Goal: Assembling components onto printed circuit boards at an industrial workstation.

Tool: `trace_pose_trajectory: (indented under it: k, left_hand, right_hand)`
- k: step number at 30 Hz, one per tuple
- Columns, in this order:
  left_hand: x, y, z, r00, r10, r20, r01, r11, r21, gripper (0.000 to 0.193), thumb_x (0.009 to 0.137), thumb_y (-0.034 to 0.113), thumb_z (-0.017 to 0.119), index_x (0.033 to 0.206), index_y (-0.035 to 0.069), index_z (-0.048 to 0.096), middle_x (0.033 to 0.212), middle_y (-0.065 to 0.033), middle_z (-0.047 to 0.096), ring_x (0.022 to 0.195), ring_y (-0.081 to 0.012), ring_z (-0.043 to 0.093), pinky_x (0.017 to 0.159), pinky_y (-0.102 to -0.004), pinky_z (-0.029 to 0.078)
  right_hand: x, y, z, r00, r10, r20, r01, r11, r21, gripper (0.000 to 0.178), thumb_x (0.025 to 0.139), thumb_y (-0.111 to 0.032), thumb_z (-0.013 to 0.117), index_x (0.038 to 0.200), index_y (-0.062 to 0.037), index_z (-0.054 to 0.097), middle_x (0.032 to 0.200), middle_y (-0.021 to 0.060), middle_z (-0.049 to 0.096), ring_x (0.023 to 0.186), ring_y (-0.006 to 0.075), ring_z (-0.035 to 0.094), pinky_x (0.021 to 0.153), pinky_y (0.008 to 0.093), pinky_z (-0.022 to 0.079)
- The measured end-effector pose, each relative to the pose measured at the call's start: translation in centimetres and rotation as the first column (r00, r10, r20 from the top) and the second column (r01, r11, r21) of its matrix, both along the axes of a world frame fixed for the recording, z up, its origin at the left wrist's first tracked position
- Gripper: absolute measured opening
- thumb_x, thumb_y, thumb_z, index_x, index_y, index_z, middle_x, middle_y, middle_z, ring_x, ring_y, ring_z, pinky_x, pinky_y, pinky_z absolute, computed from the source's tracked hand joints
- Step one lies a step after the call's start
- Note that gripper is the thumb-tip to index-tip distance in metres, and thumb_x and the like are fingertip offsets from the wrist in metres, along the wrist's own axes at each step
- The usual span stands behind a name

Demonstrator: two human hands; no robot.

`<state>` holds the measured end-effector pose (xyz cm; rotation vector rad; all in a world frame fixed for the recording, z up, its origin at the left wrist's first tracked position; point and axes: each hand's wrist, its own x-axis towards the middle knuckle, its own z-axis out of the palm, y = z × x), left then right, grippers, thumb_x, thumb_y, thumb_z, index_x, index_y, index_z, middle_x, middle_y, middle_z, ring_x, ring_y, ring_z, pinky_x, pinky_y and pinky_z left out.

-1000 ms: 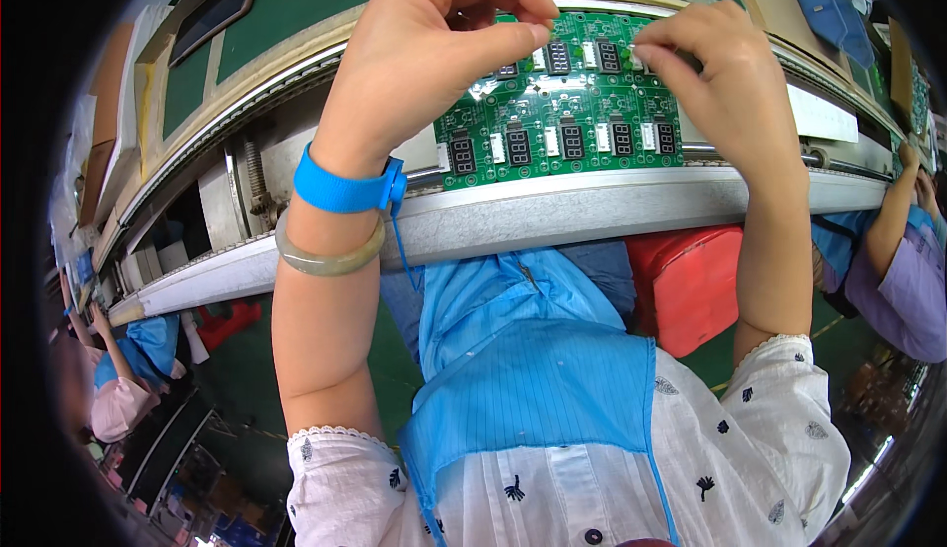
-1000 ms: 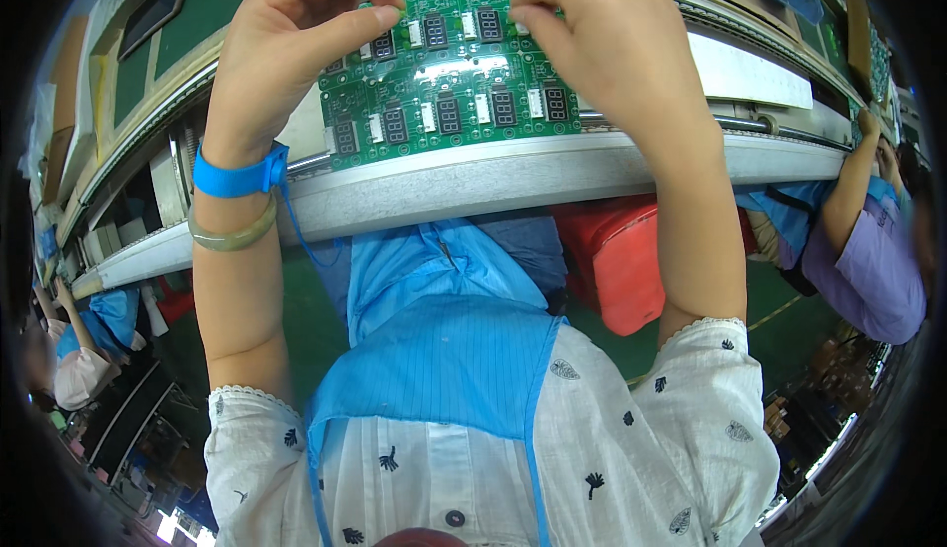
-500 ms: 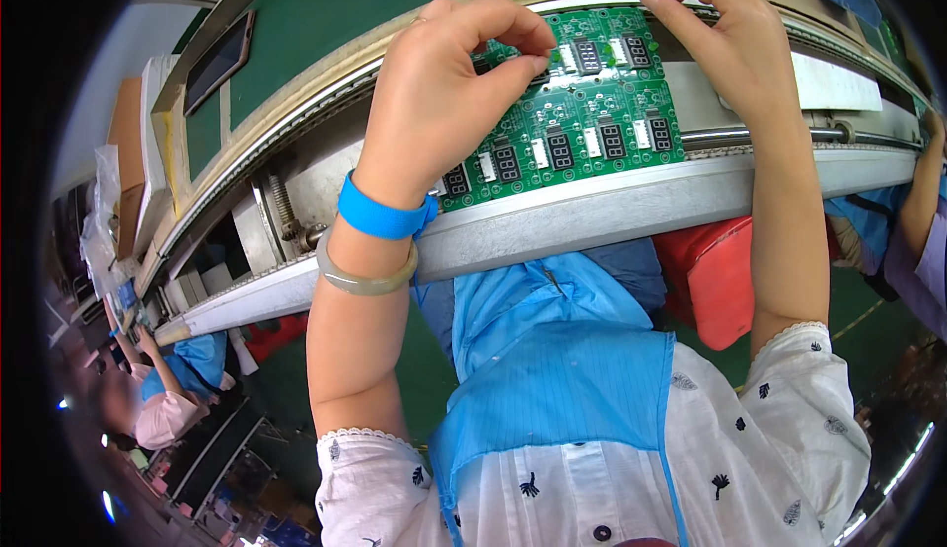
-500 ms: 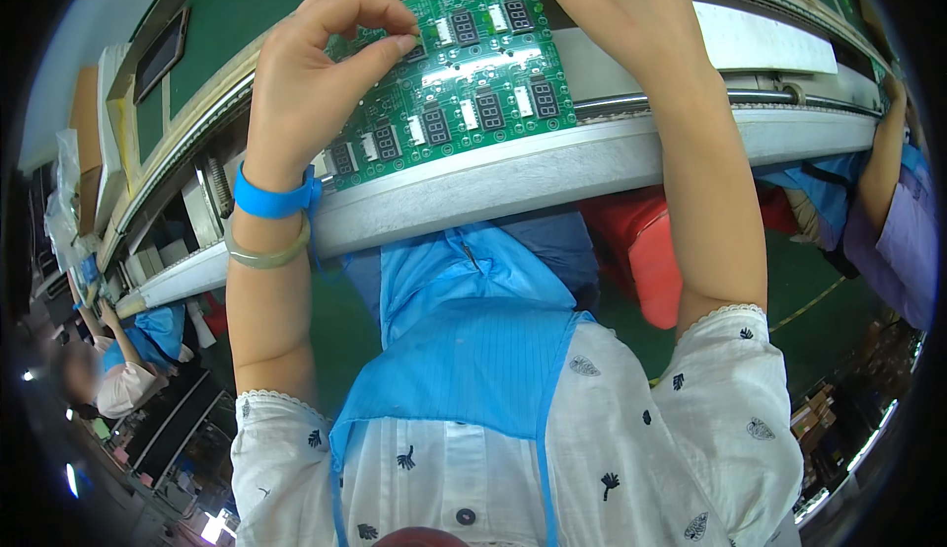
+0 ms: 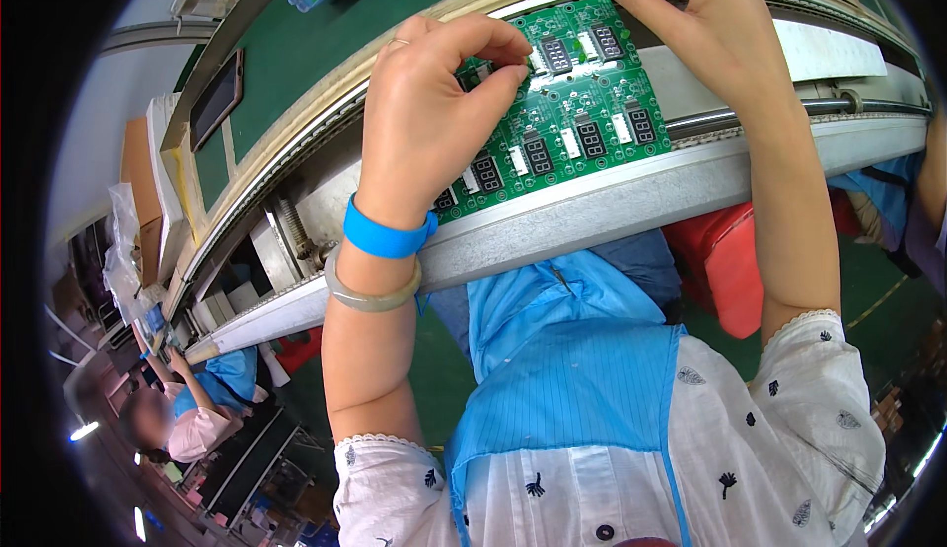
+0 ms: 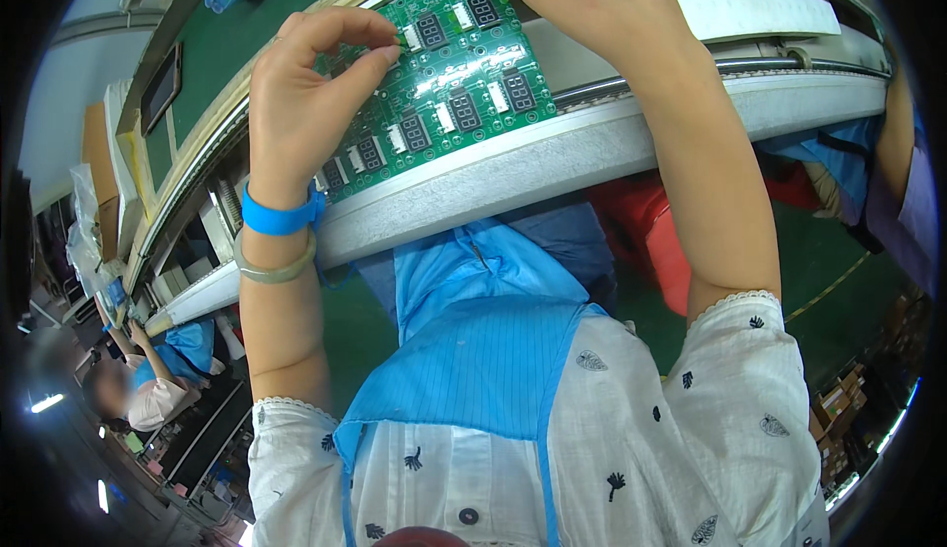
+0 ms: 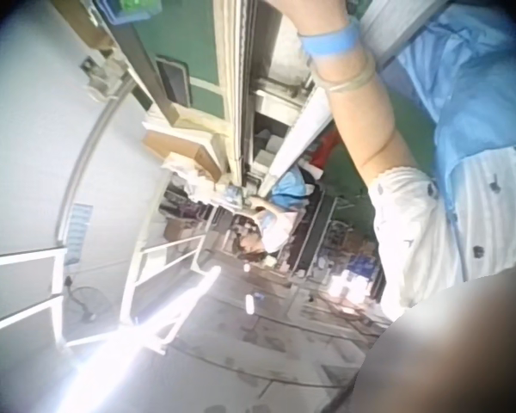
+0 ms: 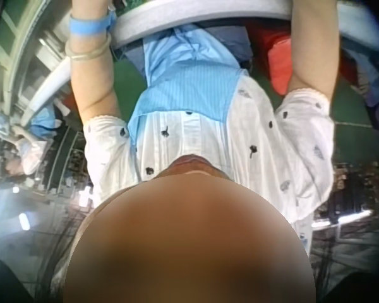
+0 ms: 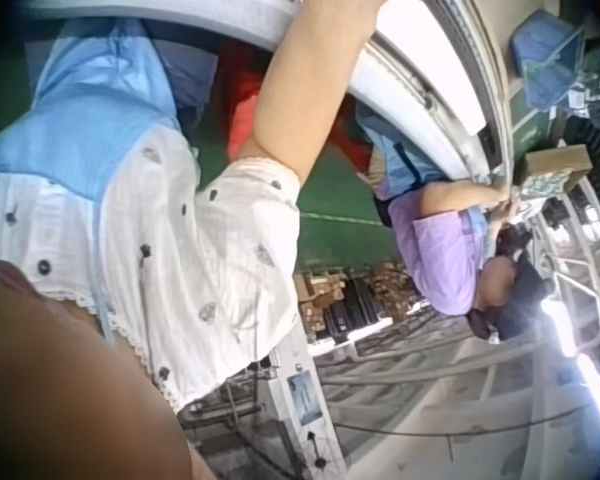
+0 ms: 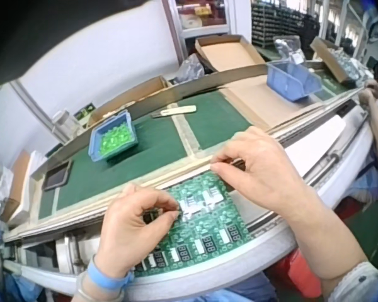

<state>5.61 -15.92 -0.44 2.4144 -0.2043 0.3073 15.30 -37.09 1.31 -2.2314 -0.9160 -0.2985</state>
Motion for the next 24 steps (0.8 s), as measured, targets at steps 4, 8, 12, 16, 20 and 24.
trace_pose_trajectory:
  k: [4, 8, 12, 16, 20, 24]
  left_hand:
    - [0.1, -0.2, -0.2, 1.000, -0.006, 0.020, 0.006, 1.000, 0.024, 0.017, 0.076, 0.003, 0.074, 0.092, 0.006, 0.076, 0.090, -0.0029, 0.074, 0.085, -0.0160, 0.061, 0.076, -0.0293, 0.048]
    - [0.1, -0.2, -0.3, 0.999, -0.015, 0.040, 0.013, 0.999, 0.046, 0.017, 0.076, 0.003, 0.074, 0.093, 0.006, 0.076, 0.089, -0.0031, 0.074, 0.084, -0.0162, 0.061, 0.076, -0.0290, 0.048]
    - [0.1, -0.5, 0.0, 0.999, -0.023, 0.035, 0.021, 0.997, 0.074, 0.018, 0.076, 0.003, 0.074, 0.093, 0.007, 0.076, 0.088, -0.0034, 0.074, 0.084, -0.0166, 0.061, 0.075, -0.0294, 0.048]
    - [0.1, -0.8, 0.0, 0.999, -0.025, 0.037, 0.021, 0.994, 0.111, 0.017, 0.076, 0.003, 0.074, 0.093, 0.007, 0.076, 0.088, -0.0040, 0.074, 0.084, -0.0176, 0.061, 0.075, -0.0301, 0.049]
    - [0.2, -0.6, 0.2, 0.999, -0.035, 0.035, 0.032, 0.996, 0.089, 0.019, 0.076, 0.003, 0.075, 0.094, 0.007, 0.076, 0.087, -0.0035, 0.074, 0.084, -0.0169, 0.059, 0.076, -0.0292, 0.048]
    - [-0.1, 0.7, 0.9, 0.998, 0.016, 0.056, -0.015, 0.999, -0.028, 0.018, 0.079, 0.004, 0.076, 0.097, 0.006, 0.076, 0.087, -0.0009, 0.073, 0.082, -0.0121, 0.057, 0.076, -0.0261, 0.047]
  right_hand:
    - [0.1, -0.2, -0.2, 1.000, 0.014, 0.001, -0.014, 1.000, 0.011, 0.012, 0.079, -0.013, 0.073, 0.083, -0.0011, 0.072, 0.080, 0.0123, 0.068, 0.084, 0.0297, 0.061, 0.078, 0.0382, 0.049]
    - [-0.1, -0.2, 0.0, 0.999, -0.009, -0.035, 0.009, 1.000, -0.013, 0.012, 0.080, -0.013, 0.072, 0.084, -0.0016, 0.072, 0.081, 0.0122, 0.067, 0.085, 0.0295, 0.061, 0.079, 0.0383, 0.049]
    - [-0.1, -0.2, 0.0, 0.999, -0.013, -0.042, 0.012, 0.999, -0.030, 0.013, 0.080, -0.014, 0.072, 0.085, -0.0018, 0.072, 0.082, 0.0122, 0.067, 0.085, 0.0295, 0.061, 0.080, 0.0384, 0.048]
    - [-0.1, -0.3, 0.1, 0.998, -0.015, -0.058, 0.012, 0.999, -0.038, 0.013, 0.081, -0.014, 0.072, 0.085, -0.0018, 0.072, 0.083, 0.0122, 0.067, 0.086, 0.0294, 0.061, 0.081, 0.0382, 0.048]
    - [-0.1, -0.3, -0.1, 0.998, -0.017, -0.068, 0.016, 1.000, -0.009, 0.014, 0.080, -0.014, 0.072, 0.085, -0.0014, 0.072, 0.083, 0.0123, 0.068, 0.086, 0.0290, 0.062, 0.080, 0.0378, 0.049]
    - [-0.1, -0.1, 0.2, 0.996, -0.026, -0.086, 0.029, 0.999, 0.033, 0.013, 0.081, -0.013, 0.072, 0.085, -0.0010, 0.072, 0.081, 0.0125, 0.068, 0.084, 0.0289, 0.062, 0.079, 0.0380, 0.049]
